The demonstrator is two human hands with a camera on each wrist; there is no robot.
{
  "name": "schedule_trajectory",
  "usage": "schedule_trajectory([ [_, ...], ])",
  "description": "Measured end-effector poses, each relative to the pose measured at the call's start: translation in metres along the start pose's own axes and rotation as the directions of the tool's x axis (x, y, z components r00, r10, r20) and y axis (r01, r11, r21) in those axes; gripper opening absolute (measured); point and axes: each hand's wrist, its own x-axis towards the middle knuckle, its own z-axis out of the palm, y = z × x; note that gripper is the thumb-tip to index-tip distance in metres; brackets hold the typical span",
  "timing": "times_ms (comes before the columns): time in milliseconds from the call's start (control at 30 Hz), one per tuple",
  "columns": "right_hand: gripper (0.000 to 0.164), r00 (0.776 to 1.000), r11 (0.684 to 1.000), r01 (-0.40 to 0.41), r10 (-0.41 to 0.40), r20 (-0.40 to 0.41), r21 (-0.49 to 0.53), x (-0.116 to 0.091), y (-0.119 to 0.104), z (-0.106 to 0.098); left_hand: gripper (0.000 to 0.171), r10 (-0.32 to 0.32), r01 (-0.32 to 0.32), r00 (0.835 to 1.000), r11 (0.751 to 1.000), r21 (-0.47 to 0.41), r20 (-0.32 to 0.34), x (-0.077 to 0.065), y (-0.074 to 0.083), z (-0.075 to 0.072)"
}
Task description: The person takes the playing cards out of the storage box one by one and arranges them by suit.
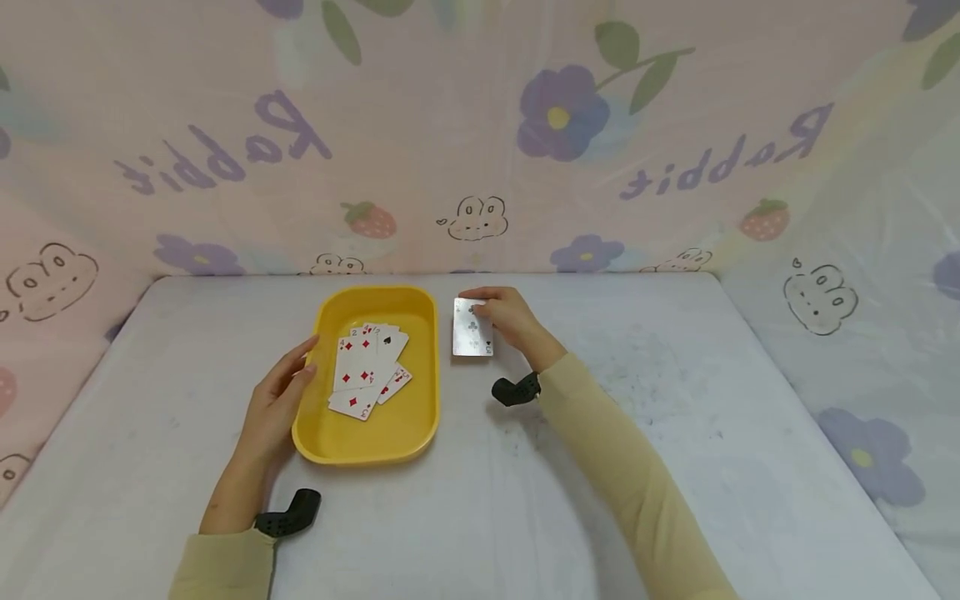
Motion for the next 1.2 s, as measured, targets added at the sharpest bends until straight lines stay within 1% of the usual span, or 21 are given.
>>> schedule_trajectory([
  [100,0.034,1.0,1.0,-0.007,0.007,-0.016,-0.02,0.005,0.009,-0.004,0.047,0.002,-0.002,1.0,1.0,-0.013,0.0,0.001,0.0,0.0],
  [233,0.034,0.999,0.999,-0.03,0.029,-0.033,-0.029,0.009,0.017,-0.005,0.047,-0.019,0.019,1.0,1.0,-0.021,-0.001,0.0,-0.001,0.0],
  [300,0.034,0.999,0.999,-0.032,0.031,-0.028,-0.04,0.01,0.02,-0.004,0.047,-0.027,0.027,1.0,1.0,-0.014,-0.003,0.0,-0.001,-0.001],
  [433,0.036,1.0,0.999,-0.009,0.008,-0.01,-0.043,0.012,0.023,-0.003,0.047,-0.02,0.02,1.0,1.0,-0.005,-0.006,-0.001,-0.002,-0.002],
  [600,0.043,1.0,0.996,0.005,-0.004,0.008,-0.091,0.015,0.025,-0.006,0.047,-0.023,0.023,1.0,0.999,-0.028,0.002,0.0,0.0,-0.001],
  [800,0.045,0.998,0.973,0.066,-0.062,0.025,-0.223,0.021,0.028,-0.012,0.047,-0.04,0.04,0.999,0.999,-0.02,-0.001,0.003,0.001,0.002],
  [933,0.045,0.997,0.96,0.08,-0.076,0.025,-0.268,0.025,0.028,-0.01,0.047,-0.044,0.044,0.999,0.999,-0.004,-0.006,0.003,0.001,0.002],
  [1067,0.044,0.996,0.948,0.078,-0.084,-0.008,-0.309,0.028,0.029,-0.006,0.047,-0.037,0.038,0.999,0.999,0.011,-0.014,0.003,0.001,0.001],
  [1200,0.04,0.995,0.932,0.07,-0.093,-0.047,-0.355,0.025,0.028,-0.003,0.047,-0.03,0.03,0.999,0.999,0.011,-0.016,0.002,0.001,0.001],
])
